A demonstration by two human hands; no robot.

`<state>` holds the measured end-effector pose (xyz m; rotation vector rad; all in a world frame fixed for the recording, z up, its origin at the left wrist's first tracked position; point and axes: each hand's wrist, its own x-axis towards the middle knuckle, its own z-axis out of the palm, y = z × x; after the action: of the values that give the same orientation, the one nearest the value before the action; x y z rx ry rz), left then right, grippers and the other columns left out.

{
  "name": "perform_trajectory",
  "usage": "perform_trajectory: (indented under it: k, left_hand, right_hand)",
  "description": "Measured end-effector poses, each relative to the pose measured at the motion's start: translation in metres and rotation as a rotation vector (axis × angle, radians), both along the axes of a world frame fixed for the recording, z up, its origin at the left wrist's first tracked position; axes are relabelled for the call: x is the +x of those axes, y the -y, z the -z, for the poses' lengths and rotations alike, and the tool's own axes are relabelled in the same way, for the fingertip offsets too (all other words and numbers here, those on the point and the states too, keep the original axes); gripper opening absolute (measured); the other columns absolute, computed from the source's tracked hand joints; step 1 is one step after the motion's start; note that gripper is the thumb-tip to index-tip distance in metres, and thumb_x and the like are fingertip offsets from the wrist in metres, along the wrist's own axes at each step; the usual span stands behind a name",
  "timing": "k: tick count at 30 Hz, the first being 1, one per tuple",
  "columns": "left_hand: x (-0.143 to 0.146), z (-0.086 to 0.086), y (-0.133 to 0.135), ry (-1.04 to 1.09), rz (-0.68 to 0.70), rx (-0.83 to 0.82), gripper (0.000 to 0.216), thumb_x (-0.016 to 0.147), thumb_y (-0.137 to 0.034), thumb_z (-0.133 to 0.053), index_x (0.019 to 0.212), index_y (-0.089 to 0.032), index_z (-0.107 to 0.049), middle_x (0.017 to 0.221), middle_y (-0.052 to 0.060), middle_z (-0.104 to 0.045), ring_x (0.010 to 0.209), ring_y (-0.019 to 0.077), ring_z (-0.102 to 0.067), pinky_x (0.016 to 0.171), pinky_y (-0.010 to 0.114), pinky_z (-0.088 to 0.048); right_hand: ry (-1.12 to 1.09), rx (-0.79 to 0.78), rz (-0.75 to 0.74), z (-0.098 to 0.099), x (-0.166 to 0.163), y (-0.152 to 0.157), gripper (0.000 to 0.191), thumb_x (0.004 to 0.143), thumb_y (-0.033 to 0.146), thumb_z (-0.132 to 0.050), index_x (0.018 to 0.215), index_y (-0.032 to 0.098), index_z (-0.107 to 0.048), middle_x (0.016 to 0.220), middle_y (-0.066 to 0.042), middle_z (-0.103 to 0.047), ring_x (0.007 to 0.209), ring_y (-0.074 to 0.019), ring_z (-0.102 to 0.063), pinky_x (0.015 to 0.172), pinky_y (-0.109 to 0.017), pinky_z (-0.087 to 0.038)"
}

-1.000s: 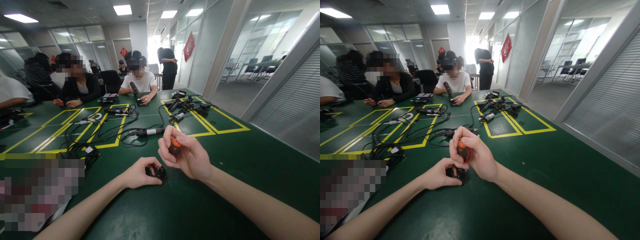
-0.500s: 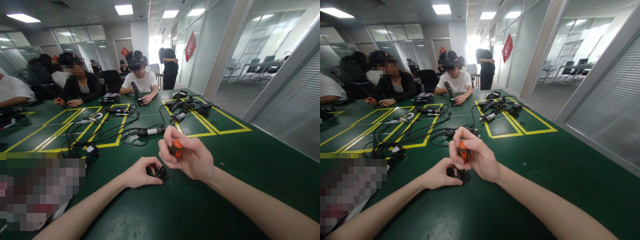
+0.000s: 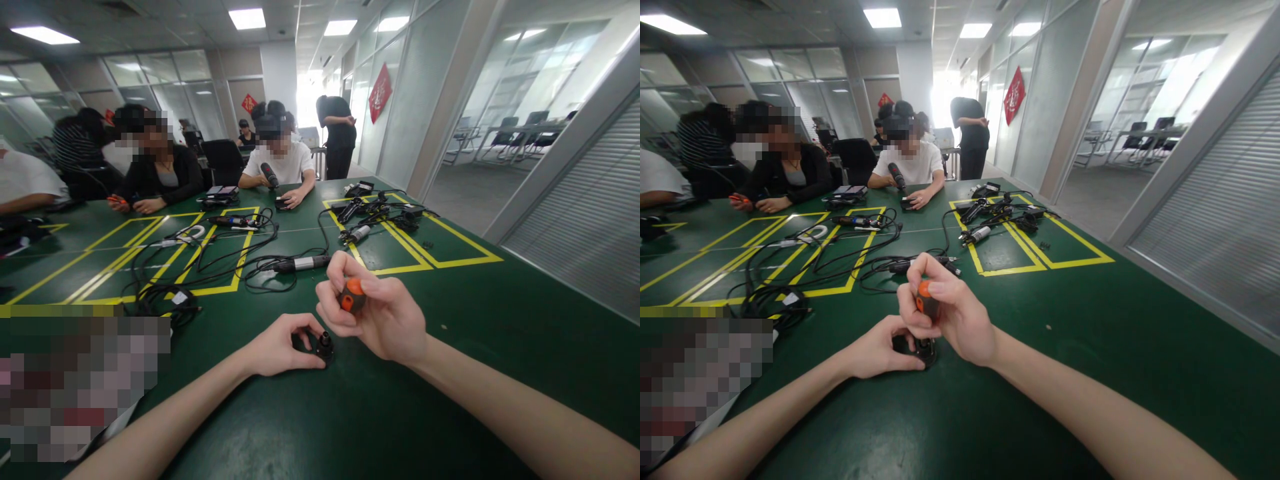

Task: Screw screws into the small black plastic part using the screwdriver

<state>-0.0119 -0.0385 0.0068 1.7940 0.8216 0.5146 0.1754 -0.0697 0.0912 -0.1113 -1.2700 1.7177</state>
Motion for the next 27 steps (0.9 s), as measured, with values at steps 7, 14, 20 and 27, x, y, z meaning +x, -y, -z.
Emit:
perform_trajectory:
  k: [7, 14, 20, 27]
  left_hand:
    - [-0.0011, 0.0053, -0.0018, -0.009, 0.003, -0.001, 0.039, 0.066, -0.028, -0.087, 0.101, -0.015, -0.075, 0.099, 0.004, -0.075, 0.076, 0.0132, -0.061, 0.074, 0.028, -0.053]
    - [-0.0005, -0.0010, -0.0002, -0.022, 0.004, 0.000, 0.040, 0.067, -0.028, -0.087, 0.103, -0.016, -0.073, 0.096, 0.003, -0.073, 0.077, 0.0139, -0.061, 0.077, 0.029, -0.054]
    - [-0.0007, 0.0040, -0.0009, 0.023, -0.002, -0.022, 0.040, 0.066, -0.027, -0.088, 0.102, -0.015, -0.074, 0.101, 0.005, -0.074, 0.077, 0.0135, -0.062, 0.076, 0.029, -0.054]
    - [-0.0010, 0.0018, -0.0013, 0.005, 0.000, -0.026, 0.041, 0.066, -0.026, -0.088, 0.103, -0.014, -0.074, 0.100, 0.005, -0.073, 0.078, 0.0143, -0.061, 0.076, 0.029, -0.053]
  right_hand:
    - [0.039, 0.044, 0.087, -0.0010, -0.0021, -0.0012, 0.039, 0.098, 0.036, -0.041, 0.067, 0.017, -0.056, 0.060, 0.002, -0.042, 0.049, -0.0103, -0.034, 0.046, -0.025, -0.026]
    - [0.002, 0.019, 0.016, 0.0006, 0.0003, 0.0000, 0.021, 0.087, 0.042, -0.051, 0.085, 0.022, -0.047, 0.060, 0.007, -0.038, 0.050, -0.0101, -0.023, 0.045, -0.023, -0.019]
    - [0.017, 0.018, 0.127, 0.0005, -0.0027, -0.0013, 0.016, 0.089, 0.036, -0.050, 0.087, 0.021, -0.050, 0.061, 0.005, -0.046, 0.048, -0.0105, -0.033, 0.048, -0.025, -0.025]
    - [-0.011, 0.005, 0.107, 0.0030, -0.0042, 0.0022, 0.028, 0.093, 0.039, -0.044, 0.076, 0.019, -0.052, 0.062, 0.004, -0.040, 0.051, -0.0105, -0.026, 0.045, -0.024, -0.020]
